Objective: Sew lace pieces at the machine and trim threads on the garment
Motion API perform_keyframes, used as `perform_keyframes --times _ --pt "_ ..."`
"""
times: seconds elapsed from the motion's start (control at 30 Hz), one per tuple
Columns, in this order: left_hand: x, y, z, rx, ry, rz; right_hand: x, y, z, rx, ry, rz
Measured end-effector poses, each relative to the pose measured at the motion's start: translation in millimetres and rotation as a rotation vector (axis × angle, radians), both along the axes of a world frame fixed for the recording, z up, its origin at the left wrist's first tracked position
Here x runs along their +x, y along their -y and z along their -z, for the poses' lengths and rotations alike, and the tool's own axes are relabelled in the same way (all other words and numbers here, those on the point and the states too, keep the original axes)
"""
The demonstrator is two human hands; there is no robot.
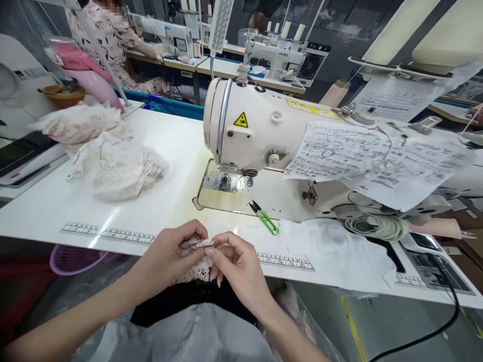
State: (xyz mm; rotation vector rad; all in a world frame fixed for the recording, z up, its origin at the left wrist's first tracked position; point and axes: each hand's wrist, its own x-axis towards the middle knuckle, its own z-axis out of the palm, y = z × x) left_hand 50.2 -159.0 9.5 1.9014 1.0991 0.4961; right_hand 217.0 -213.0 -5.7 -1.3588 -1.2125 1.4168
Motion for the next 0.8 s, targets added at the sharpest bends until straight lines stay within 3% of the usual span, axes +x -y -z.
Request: perform_keyframes --times 0.17,0.33,0.5,0.7,0.8 --pt "-12.0 32.2 6.0 -0.002 -0.02 -0.049 -12.5 19.4 6.7 -0.036 -0.168 0.058" --pt "-30.3 42.3 3.6 -0.271 0.158 -0.035 -10.3 32.2 7.9 -0.078 -0.282 0.051" --pt "-35.8 42.2 7.4 -0.35 0.296 -0.048 -7.0 38.1 0.4 -0.019 -0.226 0.072" --pt "-36.3 45.3 9.5 -0.367 0.368 -0.048 -6.2 36.0 -0.5 -0.11 -0.085 -0.078" --pt "-38.6 45.8 11.3 -0.399 0.366 -0.045 -8.7 37.0 3.8 -0.092 -0.081 0.014"
